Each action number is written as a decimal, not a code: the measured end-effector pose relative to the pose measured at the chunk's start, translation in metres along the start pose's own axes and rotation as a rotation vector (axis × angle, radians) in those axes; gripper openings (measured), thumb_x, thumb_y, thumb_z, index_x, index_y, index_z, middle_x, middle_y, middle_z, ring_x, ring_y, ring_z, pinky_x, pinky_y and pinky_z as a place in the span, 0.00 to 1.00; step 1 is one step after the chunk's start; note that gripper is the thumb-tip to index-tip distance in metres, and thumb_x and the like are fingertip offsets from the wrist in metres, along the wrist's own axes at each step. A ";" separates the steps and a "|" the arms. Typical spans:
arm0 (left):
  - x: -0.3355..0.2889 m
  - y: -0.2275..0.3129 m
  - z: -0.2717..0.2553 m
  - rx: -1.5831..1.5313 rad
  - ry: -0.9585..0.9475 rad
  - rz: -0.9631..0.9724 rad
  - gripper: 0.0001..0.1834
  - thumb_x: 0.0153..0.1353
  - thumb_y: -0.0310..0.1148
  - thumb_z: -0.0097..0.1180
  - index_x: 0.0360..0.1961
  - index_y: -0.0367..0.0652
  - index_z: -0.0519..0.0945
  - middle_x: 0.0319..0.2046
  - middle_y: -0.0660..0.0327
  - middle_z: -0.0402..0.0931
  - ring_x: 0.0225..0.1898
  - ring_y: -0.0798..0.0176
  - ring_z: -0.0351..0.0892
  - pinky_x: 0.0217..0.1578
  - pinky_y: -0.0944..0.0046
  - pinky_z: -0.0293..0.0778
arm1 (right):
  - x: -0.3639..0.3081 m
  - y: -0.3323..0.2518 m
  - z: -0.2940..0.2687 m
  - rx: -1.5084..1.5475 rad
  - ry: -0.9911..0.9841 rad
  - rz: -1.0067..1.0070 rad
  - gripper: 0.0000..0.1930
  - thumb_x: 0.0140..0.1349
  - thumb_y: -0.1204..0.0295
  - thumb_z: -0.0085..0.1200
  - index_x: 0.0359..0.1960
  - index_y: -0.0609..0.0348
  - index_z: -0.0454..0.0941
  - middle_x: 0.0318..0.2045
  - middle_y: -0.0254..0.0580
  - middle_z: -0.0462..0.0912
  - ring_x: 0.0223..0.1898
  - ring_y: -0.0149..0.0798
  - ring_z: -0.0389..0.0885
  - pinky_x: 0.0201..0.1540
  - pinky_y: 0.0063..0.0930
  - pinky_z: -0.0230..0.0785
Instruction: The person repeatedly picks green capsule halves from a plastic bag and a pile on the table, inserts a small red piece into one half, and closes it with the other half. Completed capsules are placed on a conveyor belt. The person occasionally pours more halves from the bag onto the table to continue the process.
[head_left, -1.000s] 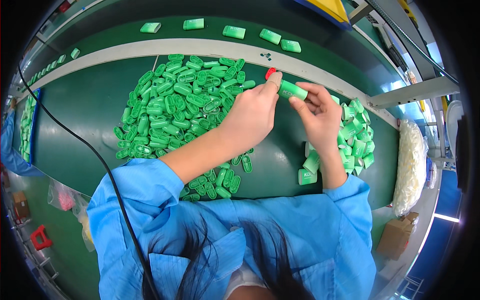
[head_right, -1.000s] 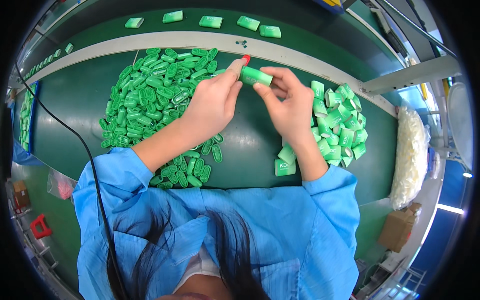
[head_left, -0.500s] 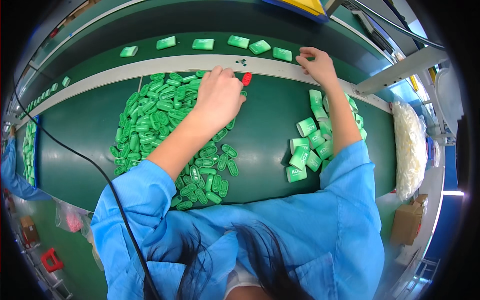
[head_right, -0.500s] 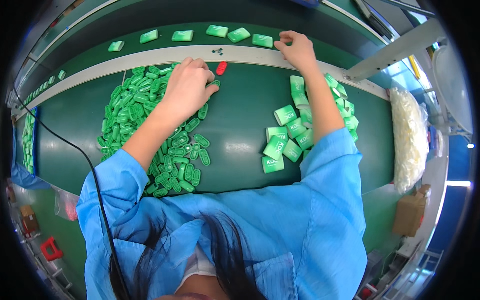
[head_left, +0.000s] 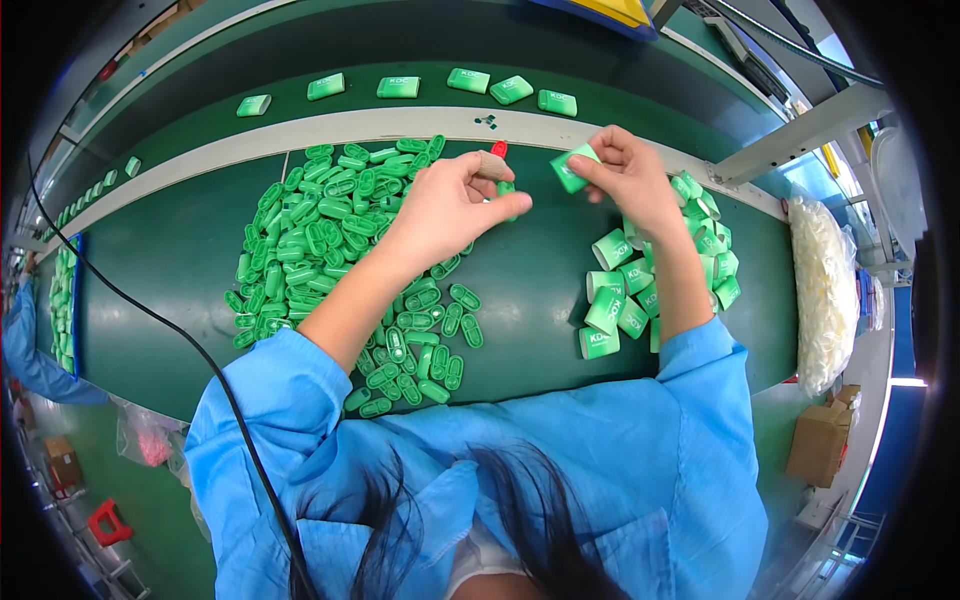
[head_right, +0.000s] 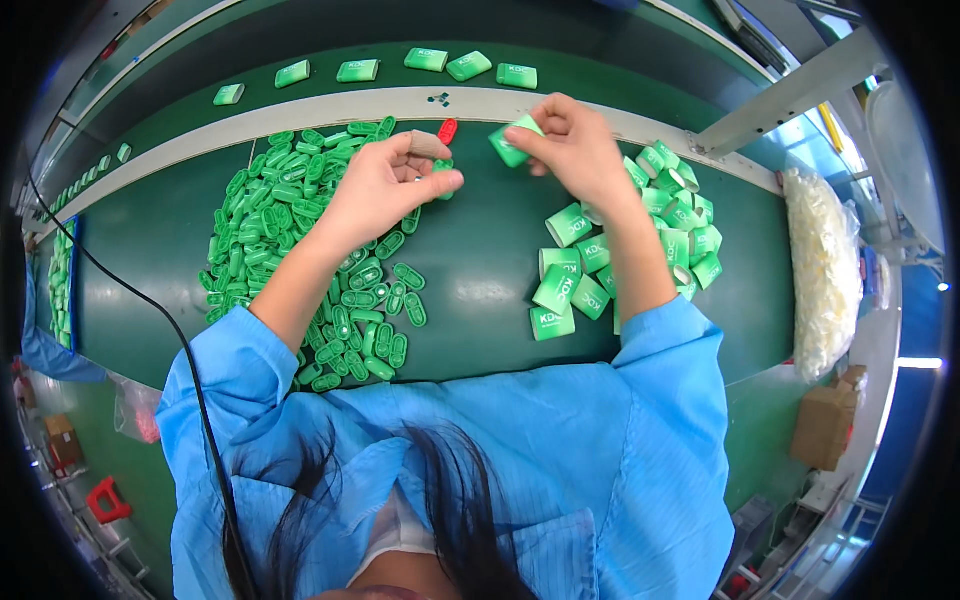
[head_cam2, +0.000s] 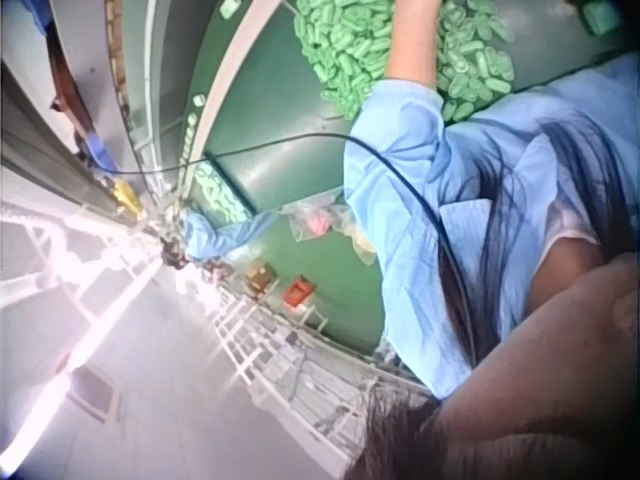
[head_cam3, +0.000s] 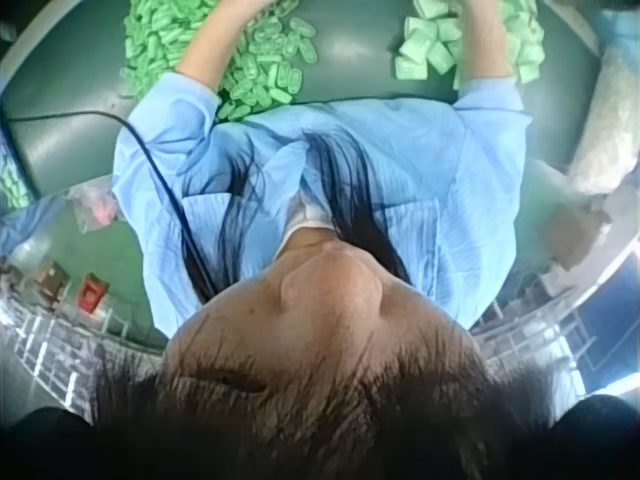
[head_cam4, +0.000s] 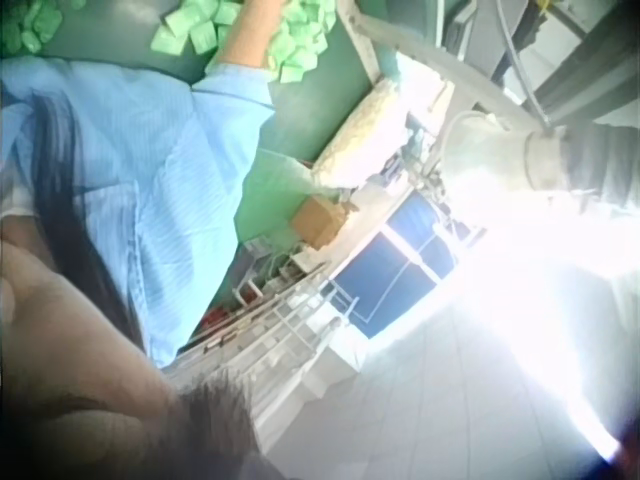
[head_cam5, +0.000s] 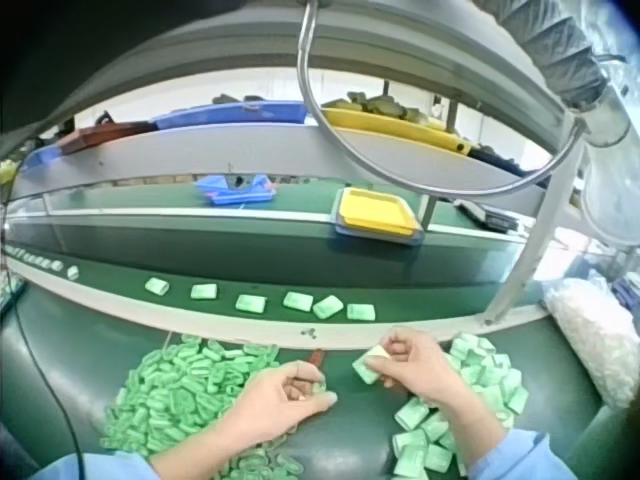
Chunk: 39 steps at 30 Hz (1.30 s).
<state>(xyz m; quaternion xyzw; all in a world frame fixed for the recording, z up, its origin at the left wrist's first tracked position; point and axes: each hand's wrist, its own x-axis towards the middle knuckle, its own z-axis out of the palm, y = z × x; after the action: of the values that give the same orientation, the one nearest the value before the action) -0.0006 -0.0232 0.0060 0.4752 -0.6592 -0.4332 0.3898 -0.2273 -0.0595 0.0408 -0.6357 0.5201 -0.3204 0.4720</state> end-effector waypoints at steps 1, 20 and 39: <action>0.000 -0.004 -0.001 -0.030 0.006 0.017 0.14 0.53 0.33 0.61 0.39 0.37 0.79 0.27 0.62 0.77 0.29 0.69 0.75 0.35 0.68 0.72 | 0.002 -0.003 0.011 0.109 0.002 -0.038 0.11 0.56 0.72 0.59 0.34 0.64 0.71 0.31 0.39 0.81 0.27 0.26 0.77 0.31 0.19 0.69; -0.001 -0.006 -0.009 -0.593 -0.034 -0.163 0.20 0.58 0.27 0.58 0.52 0.35 0.72 0.40 0.56 0.78 0.39 0.65 0.79 0.41 0.69 0.76 | -0.015 -0.001 0.054 0.463 0.034 -0.104 0.15 0.56 0.77 0.57 0.46 0.67 0.72 0.37 0.42 0.80 0.35 0.29 0.79 0.38 0.20 0.73; -0.007 -0.001 -0.007 -0.486 0.043 -0.084 0.17 0.54 0.24 0.60 0.46 0.35 0.76 0.38 0.61 0.77 0.37 0.71 0.77 0.42 0.71 0.74 | -0.017 0.001 0.054 0.464 -0.020 -0.087 0.15 0.56 0.78 0.57 0.45 0.68 0.72 0.37 0.44 0.80 0.35 0.30 0.80 0.38 0.22 0.75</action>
<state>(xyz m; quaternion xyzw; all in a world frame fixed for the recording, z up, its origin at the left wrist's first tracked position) 0.0074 -0.0185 0.0061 0.4038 -0.5070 -0.5845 0.4882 -0.1838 -0.0283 0.0220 -0.5351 0.3998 -0.4451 0.5964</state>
